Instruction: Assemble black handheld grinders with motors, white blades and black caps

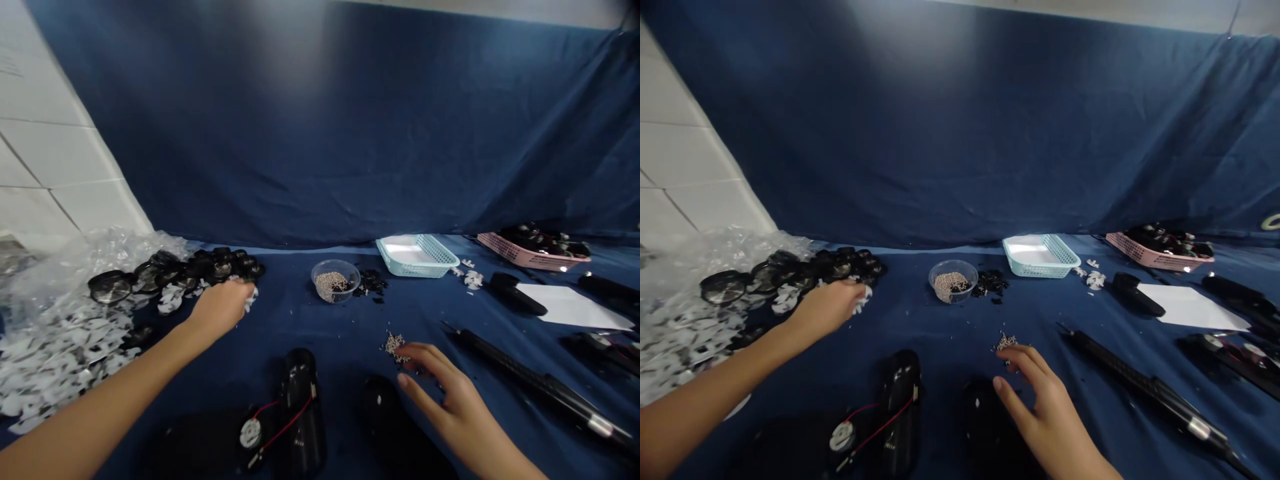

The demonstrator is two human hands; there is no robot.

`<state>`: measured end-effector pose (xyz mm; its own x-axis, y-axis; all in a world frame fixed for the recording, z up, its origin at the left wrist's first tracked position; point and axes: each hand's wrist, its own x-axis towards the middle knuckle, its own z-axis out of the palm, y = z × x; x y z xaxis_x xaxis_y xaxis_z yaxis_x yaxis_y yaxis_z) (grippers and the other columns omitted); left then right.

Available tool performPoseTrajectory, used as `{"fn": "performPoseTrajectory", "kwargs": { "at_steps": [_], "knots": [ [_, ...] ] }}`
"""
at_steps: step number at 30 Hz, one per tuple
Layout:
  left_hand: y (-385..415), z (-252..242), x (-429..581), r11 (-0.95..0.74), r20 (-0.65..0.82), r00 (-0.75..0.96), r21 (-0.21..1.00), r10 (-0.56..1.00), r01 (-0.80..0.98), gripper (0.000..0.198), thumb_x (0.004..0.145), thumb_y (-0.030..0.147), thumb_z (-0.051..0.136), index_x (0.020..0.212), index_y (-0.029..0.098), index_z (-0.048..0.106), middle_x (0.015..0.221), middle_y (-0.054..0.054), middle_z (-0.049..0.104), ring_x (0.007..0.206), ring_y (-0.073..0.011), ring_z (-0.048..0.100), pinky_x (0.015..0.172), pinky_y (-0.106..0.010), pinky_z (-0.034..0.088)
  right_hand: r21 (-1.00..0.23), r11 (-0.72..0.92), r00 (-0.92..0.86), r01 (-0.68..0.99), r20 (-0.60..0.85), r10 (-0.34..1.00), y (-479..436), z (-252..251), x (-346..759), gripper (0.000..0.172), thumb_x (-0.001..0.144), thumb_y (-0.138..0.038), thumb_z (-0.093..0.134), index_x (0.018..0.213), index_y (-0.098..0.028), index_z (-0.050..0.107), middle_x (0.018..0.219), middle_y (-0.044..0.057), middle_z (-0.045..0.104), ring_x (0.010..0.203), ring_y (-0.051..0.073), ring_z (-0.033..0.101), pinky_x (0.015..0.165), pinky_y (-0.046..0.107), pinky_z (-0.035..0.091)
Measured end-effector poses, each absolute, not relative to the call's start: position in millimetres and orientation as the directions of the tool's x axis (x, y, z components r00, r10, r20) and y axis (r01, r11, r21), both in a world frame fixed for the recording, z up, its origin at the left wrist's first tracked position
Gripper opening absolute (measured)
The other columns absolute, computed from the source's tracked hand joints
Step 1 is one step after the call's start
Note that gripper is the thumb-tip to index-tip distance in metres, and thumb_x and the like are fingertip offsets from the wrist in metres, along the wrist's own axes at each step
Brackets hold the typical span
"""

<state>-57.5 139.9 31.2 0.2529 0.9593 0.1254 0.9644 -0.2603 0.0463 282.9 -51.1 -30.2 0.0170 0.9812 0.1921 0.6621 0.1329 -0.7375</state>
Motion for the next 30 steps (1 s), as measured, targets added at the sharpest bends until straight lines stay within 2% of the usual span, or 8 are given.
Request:
{"fn": "performPoseTrajectory", "kwargs": {
  "at_steps": [4,7,10,12,14,20,25,30],
  "knots": [
    [147,48,-70,-0.176,0.154,0.158,0.107,0.975,0.979,0.026,0.092,0.03,0.059,0.113,0.017,0.06,0.114,-0.008,0.063,0.098,-0.0224,0.064,0.084,-0.043,0.053,-0.714,0.202,0.004,0.67,0.275,0.961,-58,-31,291,0.023,0.094,-0.041,0.052,0.112,-0.028,0.06,0.127,0.006,0.054,0.117,0.022,0.054,0.099,0.033,0.045],
    [107,71,-52,-0.237,0.221,0.183,0.25,0.958,0.939,0.017,0.092,0.021,0.053,0.107,0.018,0.059,0.101,-0.007,0.068,0.093,-0.0236,0.065,0.087,-0.042,0.051,-0.713,0.234,0.069,0.661,0.368,0.927,-59,-16,293,0.02,0.093,-0.038,0.055,0.11,-0.03,0.06,0.117,0.004,0.059,0.107,0.021,0.059,0.09,0.029,0.049],
    [51,85,-10,-0.422,0.136,0.41,0.488,0.902,0.764,0.008,0.089,0.032,0.059,0.093,0.026,0.055,0.086,0.004,0.069,0.081,-0.0151,0.067,0.076,-0.024,0.053,-0.771,0.297,0.009,0.564,0.365,0.931,-55,16,278,0.031,0.092,-0.037,0.058,0.122,-0.033,0.055,0.118,0.003,0.058,0.103,0.02,0.058,0.089,0.03,0.048],
    [21,88,17,-0.267,-0.065,0.597,0.851,0.8,0.451,0.007,0.087,0.025,0.06,0.088,0.025,0.053,0.084,0.004,0.068,0.08,-0.0147,0.066,0.074,-0.025,0.052,-0.857,0.272,-0.122,0.438,0.243,0.962,-51,38,264,0.041,0.088,-0.038,0.064,0.128,-0.035,0.054,0.124,0.002,0.056,0.106,0.02,0.057,0.094,0.031,0.047],
    [5,86,36,-0.072,-0.145,0.67,0.956,0.728,0.286,0.011,0.085,0.017,0.06,0.089,0.025,0.053,0.083,0.004,0.066,0.078,-0.0136,0.063,0.073,-0.025,0.05,-0.952,0.166,-0.257,0.257,0.099,0.961,-50,51,252,0.04,0.087,-0.038,0.066,0.126,-0.033,0.057,0.117,0.002,0.061,0.104,0.02,0.059,0.094,0.032,0.048],
    [4,71,54,0.089,-0.158,0.677,0.987,0.719,0.135,0.016,0.082,0.014,0.065,0.094,0.021,0.057,0.085,0.002,0.067,0.081,-0.0147,0.063,0.075,-0.028,0.05,-0.999,0.053,-0.24,0.01,0.049,0.97,-56,45,249,0.027,0.085,-0.033,0.069,0.11,-0.023,0.066,0.102,0.004,0.068,0.101,0.02,0.063,0.092,0.032,0.048],
    [-2,46,63,0.432,-0.288,0.678,0.9,0.677,-0.049,0.017,0.083,0.019,0.066,0.098,0.016,0.059,0.086,-0.004,0.067,0.072,-0.0137,0.062,0.066,-0.028,0.053,-0.995,-0.052,-0.195,-0.089,-0.034,0.98,-49,33,256,0.032,0.08,-0.043,0.073,0.099,-0.017,0.067,0.082,0.003,0.069,0.072,0.014,0.064,0.07,0.025,0.051],
    [-7,28,64,0.209,-0.255,0.485,0.967,0.836,0.148,0.032,0.085,0.031,0.06,0.116,0.022,0.054,0.111,-0.009,0.063,0.071,-0.0166,0.064,0.057,-0.03,0.054,-0.985,-0.173,-0.18,-0.022,-0.167,0.969,-30,21,265,0.044,0.073,-0.052,0.076,0.09,-0.013,0.069,0.07,0.002,0.066,0.055,0.01,0.06,0.055,0.022,0.05]
  ]
}}
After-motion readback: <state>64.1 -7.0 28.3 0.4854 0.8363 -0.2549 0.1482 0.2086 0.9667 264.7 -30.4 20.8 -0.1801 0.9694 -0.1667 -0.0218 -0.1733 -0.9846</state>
